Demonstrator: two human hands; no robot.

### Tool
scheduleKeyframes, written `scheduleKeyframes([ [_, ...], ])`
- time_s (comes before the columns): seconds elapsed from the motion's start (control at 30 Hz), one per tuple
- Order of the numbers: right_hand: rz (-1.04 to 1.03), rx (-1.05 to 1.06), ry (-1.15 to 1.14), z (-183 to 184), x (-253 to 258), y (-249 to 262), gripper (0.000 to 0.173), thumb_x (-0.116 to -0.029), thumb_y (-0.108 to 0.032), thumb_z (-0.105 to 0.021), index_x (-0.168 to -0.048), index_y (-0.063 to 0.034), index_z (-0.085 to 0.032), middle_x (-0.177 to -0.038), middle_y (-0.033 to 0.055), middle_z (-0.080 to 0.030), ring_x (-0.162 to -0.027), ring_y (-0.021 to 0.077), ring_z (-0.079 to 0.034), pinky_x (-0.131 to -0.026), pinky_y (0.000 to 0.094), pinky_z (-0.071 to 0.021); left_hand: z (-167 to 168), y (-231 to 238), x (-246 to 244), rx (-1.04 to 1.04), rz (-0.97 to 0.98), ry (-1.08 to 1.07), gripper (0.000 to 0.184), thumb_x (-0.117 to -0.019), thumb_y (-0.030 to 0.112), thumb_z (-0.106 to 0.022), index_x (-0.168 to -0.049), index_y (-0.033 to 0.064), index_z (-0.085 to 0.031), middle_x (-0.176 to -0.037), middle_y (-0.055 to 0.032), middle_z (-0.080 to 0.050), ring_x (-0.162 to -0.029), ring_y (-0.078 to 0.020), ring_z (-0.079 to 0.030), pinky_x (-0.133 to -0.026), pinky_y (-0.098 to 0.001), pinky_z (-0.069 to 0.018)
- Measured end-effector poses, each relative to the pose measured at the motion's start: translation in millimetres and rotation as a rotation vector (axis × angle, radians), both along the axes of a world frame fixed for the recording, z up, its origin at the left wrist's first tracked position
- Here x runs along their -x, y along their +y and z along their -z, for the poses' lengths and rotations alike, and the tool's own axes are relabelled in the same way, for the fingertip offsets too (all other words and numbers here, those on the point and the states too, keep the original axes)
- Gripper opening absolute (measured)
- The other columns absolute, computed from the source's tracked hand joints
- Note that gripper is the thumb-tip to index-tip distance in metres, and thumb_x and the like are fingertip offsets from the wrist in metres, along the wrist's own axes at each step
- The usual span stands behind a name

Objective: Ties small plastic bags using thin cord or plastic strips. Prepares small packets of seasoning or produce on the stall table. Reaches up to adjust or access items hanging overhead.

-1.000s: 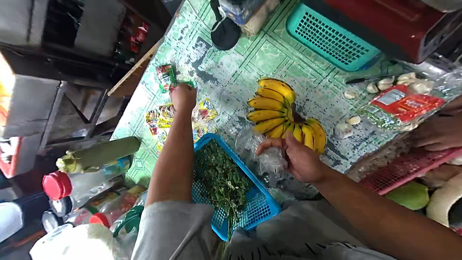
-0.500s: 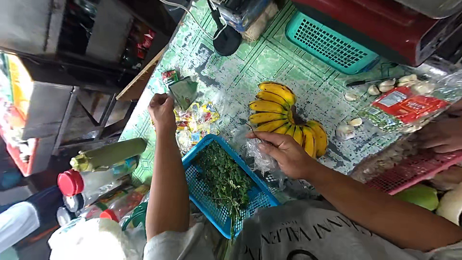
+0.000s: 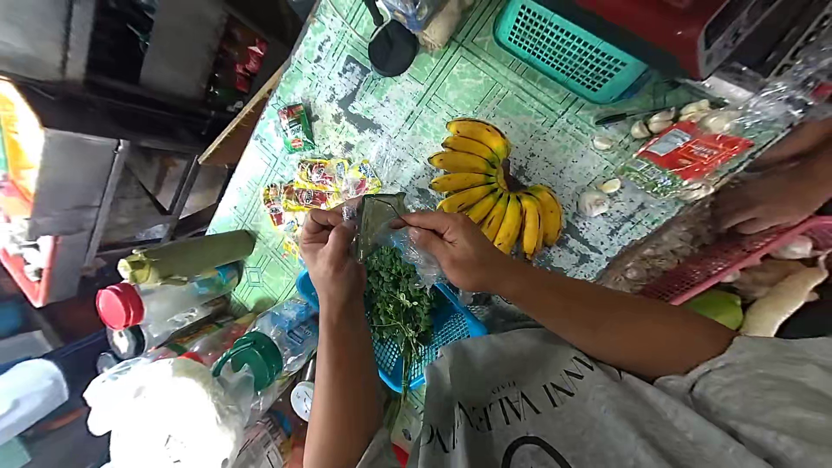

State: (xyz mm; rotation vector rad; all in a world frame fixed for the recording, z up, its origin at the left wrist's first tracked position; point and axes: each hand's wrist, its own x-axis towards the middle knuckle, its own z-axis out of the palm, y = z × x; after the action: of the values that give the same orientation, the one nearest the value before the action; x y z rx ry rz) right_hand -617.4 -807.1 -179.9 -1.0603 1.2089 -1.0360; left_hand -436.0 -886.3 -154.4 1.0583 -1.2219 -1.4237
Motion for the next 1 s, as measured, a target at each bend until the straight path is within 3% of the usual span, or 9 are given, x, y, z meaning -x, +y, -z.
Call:
scheduleKeyframes([
  [0.1, -0.007, 0.0, -0.011, 0, 1, 4, 0.031, -0.1087, -0.02, -0.047, -0.131, -0.0166, -0.07, -0.103, -0.0008, -0.071, -0.081, 0.0069, -0.065, -0.074, 0.0292, -0.0559, -5, 5, 2, 0.011, 0.005, 0.017, 0.019, -0.091, -0.003, -0.054, -0.085, 0.0137, -0.062, -0.092, -0.0045, -0.072, -0.089, -0.014, -0.071, -0.079, -0.032, -0.0605],
  [0.23, -0.015, 0.01, -0.021, 1, 3, 7, 0.032, -0.1092, -0.021, -0.047, -0.132, -0.0165, -0.069, -0.114, -0.0019, -0.072, -0.088, 0.0053, -0.065, -0.079, 0.0283, -0.056, -8, 6, 5, 0.033, 0.002, -0.016, 0.019, -0.0902, -0.004, -0.055, -0.087, 0.0129, -0.063, -0.096, -0.0056, -0.073, -0.091, -0.014, -0.072, -0.08, -0.0314, -0.0603],
  [0.4, -0.015, 0.0, -0.021, 1, 2, 10, 0.032, -0.1091, -0.021, -0.047, -0.131, -0.0177, -0.07, -0.104, -0.0019, -0.071, -0.08, 0.005, -0.063, -0.072, 0.0267, -0.0544, -8, 7, 6, 0.03, 0.008, -0.015, 0.019, -0.0903, -0.003, -0.055, -0.086, 0.0128, -0.063, -0.094, -0.005, -0.073, -0.089, -0.0126, -0.071, -0.078, -0.0297, -0.0601],
  [0.83, -0.013, -0.084, -0.287, 2, 0, 8, 0.031, -0.109, -0.017, -0.046, -0.126, -0.0112, -0.071, -0.106, 0.0014, -0.072, -0.084, 0.0075, -0.065, -0.074, 0.0257, -0.0554, -9, 3, -2, 0.071, 0.101, -0.028, 0.019, -0.0929, -0.002, -0.054, -0.091, 0.0127, -0.066, -0.104, -0.0065, -0.074, -0.1, -0.0155, -0.072, -0.085, -0.0325, -0.0599],
  [1.0, -0.055, -0.333, -0.63, 3, 2, 9, 0.03, -0.1101, -0.019, -0.041, -0.122, -0.0133, -0.068, -0.086, 0.0006, -0.064, -0.07, 0.0041, -0.061, -0.064, 0.0217, -0.0543, -6, 0, -8, 0.101, 0.154, -0.006, 0.017, -0.0917, -0.001, -0.059, -0.095, 0.0137, -0.068, -0.107, -0.0069, -0.075, -0.103, -0.0167, -0.072, -0.087, -0.0328, -0.0597],
])
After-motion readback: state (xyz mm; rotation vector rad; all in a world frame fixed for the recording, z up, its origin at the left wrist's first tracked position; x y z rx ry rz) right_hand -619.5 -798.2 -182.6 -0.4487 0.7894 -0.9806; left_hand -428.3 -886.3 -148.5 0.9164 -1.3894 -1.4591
